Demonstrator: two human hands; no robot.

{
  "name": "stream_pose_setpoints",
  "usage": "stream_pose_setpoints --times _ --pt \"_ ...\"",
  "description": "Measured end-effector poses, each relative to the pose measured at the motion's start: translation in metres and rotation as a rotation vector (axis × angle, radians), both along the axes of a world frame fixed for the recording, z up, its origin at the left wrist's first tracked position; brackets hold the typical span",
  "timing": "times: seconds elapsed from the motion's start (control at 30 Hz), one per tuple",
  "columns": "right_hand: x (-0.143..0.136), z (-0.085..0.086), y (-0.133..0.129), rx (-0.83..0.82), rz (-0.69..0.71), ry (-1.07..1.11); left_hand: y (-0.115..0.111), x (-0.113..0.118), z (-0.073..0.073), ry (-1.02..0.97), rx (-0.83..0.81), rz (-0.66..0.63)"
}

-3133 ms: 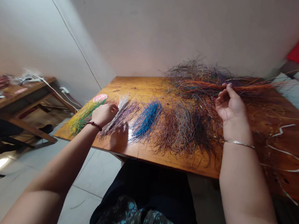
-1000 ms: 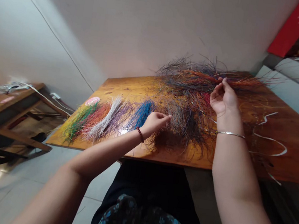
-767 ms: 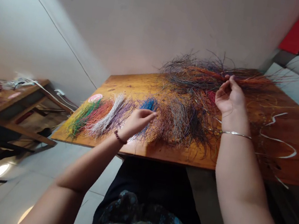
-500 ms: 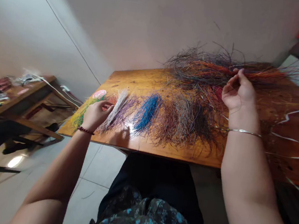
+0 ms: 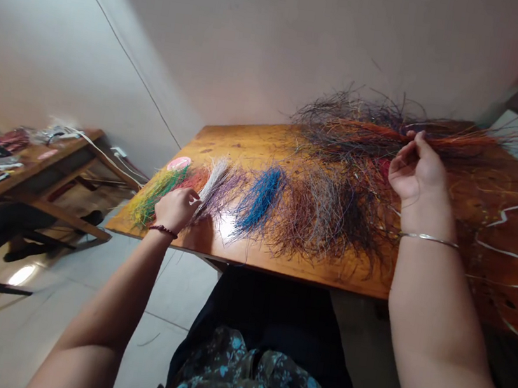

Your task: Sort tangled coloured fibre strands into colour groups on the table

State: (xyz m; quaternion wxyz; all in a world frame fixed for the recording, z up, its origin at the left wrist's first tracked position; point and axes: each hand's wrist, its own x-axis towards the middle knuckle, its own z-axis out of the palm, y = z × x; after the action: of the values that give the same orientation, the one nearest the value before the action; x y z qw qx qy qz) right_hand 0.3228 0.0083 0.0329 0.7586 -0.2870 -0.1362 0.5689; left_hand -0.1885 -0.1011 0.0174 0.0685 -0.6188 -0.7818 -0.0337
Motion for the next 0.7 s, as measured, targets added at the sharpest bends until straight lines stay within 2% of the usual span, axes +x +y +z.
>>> stream_pose_setpoints --times 0.13,0.27,0.5,0.63,0.7 --pt "0.0 0.001 0.0 -0.009 0.006 -0.004 0.011 0.006 0.002 0.001 -0.032 -0.08" --pt "-0.002 0.003 -0.002 -0.017 -0.003 0.016 0.024 0.013 -0.003 0.04 -0.016 -0.157" --pt "-0.001 -0.002 -0.001 -0.005 0.009 -0.018 0.039 0.011 -0.01 0.082 -0.04 -0.101" --pt "-0.003 -0.004 -0.001 -0.017 0.039 -0.062 0.034 0.019 -0.002 0.096 -0.019 -0.116" --pt "-0.006 -0.003 -0.004 -0.025 0.049 -0.082 0.026 0.035 0.007 0.055 0.116 -0.172"
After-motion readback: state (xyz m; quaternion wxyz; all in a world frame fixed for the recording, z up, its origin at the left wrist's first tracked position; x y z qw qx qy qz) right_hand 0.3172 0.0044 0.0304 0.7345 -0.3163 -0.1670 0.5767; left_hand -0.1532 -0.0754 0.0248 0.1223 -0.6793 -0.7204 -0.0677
